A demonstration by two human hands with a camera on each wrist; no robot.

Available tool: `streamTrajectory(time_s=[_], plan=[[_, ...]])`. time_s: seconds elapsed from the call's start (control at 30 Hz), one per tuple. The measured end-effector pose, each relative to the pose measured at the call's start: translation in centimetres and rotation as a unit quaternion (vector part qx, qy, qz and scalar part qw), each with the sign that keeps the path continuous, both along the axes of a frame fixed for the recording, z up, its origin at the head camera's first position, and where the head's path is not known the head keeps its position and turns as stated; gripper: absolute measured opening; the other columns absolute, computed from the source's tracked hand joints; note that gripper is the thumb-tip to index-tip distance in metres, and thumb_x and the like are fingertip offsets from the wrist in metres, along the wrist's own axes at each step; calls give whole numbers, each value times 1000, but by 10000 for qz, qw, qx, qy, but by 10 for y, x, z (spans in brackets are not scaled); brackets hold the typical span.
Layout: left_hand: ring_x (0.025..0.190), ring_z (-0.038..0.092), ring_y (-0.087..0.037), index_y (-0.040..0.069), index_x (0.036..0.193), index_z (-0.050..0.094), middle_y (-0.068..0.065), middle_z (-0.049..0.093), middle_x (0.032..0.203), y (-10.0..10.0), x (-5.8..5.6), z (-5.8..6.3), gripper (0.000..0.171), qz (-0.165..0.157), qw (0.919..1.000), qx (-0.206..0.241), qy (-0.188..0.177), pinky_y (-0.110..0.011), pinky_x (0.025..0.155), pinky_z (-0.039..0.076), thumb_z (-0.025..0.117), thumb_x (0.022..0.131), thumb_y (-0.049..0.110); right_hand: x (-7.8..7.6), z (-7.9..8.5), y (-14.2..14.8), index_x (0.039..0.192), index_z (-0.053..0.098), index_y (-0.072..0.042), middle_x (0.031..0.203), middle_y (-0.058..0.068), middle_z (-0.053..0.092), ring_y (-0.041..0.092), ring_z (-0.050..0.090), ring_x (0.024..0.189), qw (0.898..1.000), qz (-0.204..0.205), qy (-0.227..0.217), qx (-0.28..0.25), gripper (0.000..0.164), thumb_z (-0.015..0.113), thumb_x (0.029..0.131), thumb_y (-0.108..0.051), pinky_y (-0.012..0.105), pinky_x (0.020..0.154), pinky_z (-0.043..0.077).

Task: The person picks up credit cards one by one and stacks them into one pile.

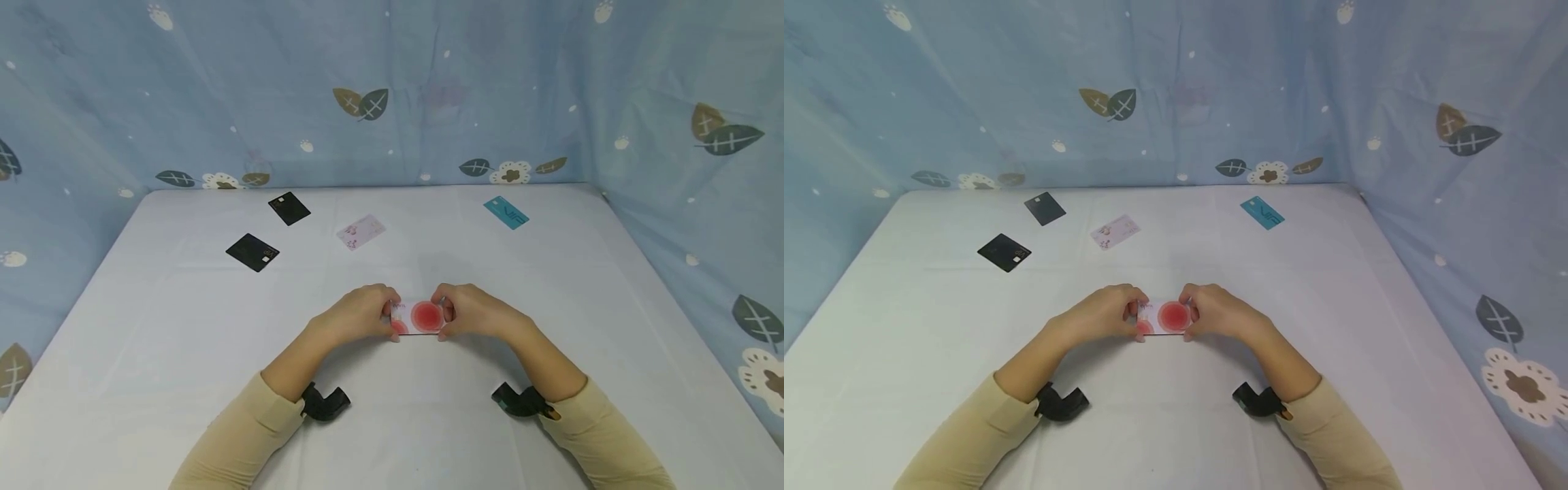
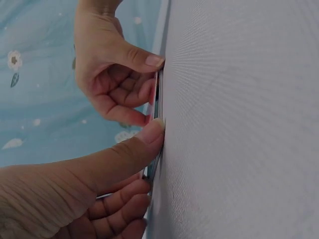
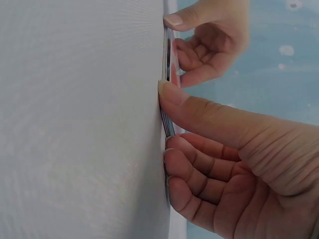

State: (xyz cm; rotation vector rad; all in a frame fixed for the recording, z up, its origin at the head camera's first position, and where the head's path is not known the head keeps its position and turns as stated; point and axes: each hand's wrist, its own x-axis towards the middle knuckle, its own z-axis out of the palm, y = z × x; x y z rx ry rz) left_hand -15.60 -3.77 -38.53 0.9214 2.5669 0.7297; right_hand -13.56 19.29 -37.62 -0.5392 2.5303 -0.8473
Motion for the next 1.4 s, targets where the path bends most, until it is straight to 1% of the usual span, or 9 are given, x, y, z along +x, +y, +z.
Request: streamTrajectory(time_s=[0.17, 0.43, 0.53, 0.67, 1.0, 1.23, 1.4], plan=[[70, 48, -12, -1, 109, 63, 0, 56, 79, 0, -1, -3, 53, -26, 9999, 103, 9, -24, 64, 41, 86, 66, 19, -2, -2, 0, 106, 59, -2, 76, 1, 55, 14, 50, 71, 10000, -56, 39, 14, 48, 84, 68, -12, 26, 62, 46], [71, 48, -13, 0, 109, 62, -1, 56, 80, 0, -3, -2, 54, 129, 9994, 185, -255, -25, 65, 42, 87, 65, 17, -3, 0, 0, 109, 56, -1, 79, 4, 56, 16, 51, 72, 9999, -89, -3, -72, 52, 85, 67, -11, 25, 63, 47], [72, 48, -14, 0, 108, 62, -1, 56, 80, -1, -3, -2, 52, 131, 9994, 192, -262, -25, 65, 42, 87, 66, 17, -3, 1, 1, 110, 55, 0, 79, 4, 56, 16, 51, 72, 10000, -41, 19, -86, 53, 85, 67, -10, 25, 63, 47], [73, 49, -13, 1, 108, 62, 0, 56, 81, -1, -3, -3, 52, 131, 9995, 138, -260, -25, 68, 42, 87, 66, 18, -4, 0, 2, 108, 55, -1, 80, 4, 56, 15, 51, 74, 9999, -71, -42, -80, 52, 84, 67, -9, 25, 64, 47], [74, 49, -13, 1, 107, 61, 1, 56, 81, -1, -5, -6, 49, 116, 9990, 177, -383, -24, 68, 42, 86, 67, 17, -6, -4, 4, 107, 55, -1, 81, 6, 55, 15, 51, 69, 9995, -152, -145, -236, 52, 85, 66, -9, 26, 63, 47], [76, 50, -14, 2, 108, 61, 0, 56, 83, -1, -5, -5, 48, 138, 9987, 144, -467, -25, 69, 43, 85, 69, 16, -5, -3, 3, 106, 55, -1, 81, 7, 55, 16, 50, 70, 9993, -195, -188, -243, 51, 85, 66, -8, 26, 64, 47], [76, 50, -14, 2, 108, 61, -1, 57, 83, -2, -5, -4, 48, 158, 9983, 191, -524, -25, 69, 43, 84, 69, 16, -5, -3, 4, 106, 55, -1, 80, 7, 54, 16, 50, 69, 9993, -147, -184, -294, 51, 85, 66, -8, 27, 63, 47]])
